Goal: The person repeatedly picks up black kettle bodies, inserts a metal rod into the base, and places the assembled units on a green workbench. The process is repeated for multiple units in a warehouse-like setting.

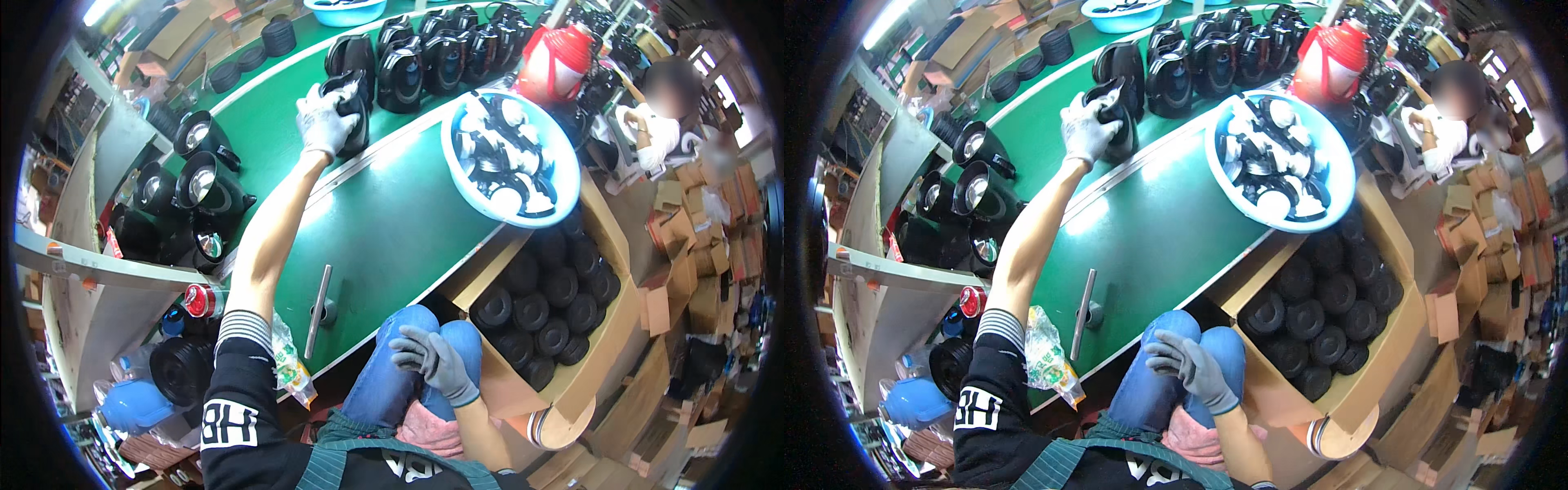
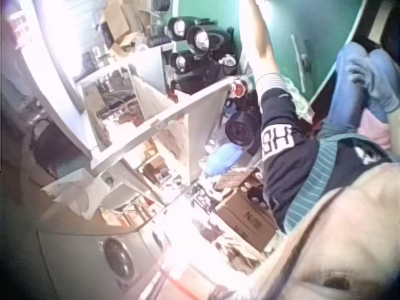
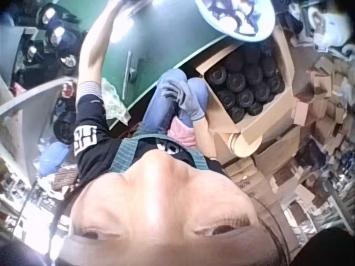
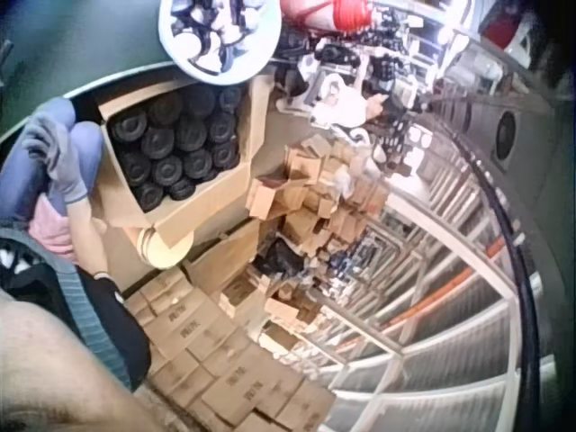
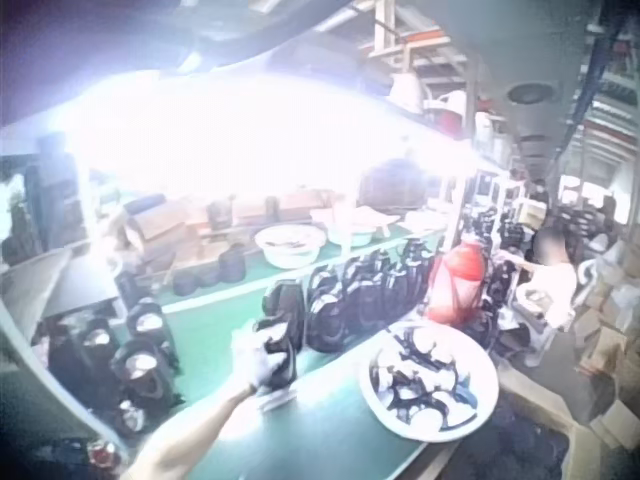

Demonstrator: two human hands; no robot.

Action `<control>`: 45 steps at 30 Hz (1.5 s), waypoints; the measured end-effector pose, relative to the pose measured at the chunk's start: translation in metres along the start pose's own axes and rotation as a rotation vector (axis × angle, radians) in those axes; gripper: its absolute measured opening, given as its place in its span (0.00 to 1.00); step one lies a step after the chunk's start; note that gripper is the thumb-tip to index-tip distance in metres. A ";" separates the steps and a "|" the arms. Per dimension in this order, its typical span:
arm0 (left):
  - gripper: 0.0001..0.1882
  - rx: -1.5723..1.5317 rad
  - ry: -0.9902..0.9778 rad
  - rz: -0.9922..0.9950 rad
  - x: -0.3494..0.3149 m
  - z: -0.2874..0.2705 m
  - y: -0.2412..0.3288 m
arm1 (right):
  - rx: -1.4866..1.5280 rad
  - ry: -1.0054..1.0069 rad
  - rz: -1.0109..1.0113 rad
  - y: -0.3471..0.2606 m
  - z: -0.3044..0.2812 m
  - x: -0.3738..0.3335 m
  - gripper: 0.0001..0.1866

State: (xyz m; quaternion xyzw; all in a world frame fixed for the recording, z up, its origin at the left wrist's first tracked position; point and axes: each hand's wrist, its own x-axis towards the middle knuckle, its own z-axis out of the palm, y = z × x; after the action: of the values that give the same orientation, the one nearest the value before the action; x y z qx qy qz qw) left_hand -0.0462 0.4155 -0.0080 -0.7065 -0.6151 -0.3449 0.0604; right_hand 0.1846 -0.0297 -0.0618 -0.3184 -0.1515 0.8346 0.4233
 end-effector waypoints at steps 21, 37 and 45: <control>0.43 0.322 -0.631 -0.306 -0.100 0.010 -0.115 | 0.027 0.052 -0.011 0.018 -0.030 -0.001 0.38; 0.25 0.271 -0.626 -0.341 -0.103 0.013 -0.131 | -0.676 0.235 -0.363 -0.099 0.024 0.121 0.24; 0.34 0.116 0.085 -0.125 0.023 0.074 -0.158 | -2.089 0.471 -0.758 -0.115 -0.048 0.302 0.37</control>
State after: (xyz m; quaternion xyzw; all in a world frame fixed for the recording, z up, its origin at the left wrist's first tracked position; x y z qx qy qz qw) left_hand -0.1594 0.5094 -0.1041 -0.6469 -0.6738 -0.3412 0.1056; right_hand 0.1535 0.2803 -0.1594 -0.5981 -0.7767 0.0373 0.1939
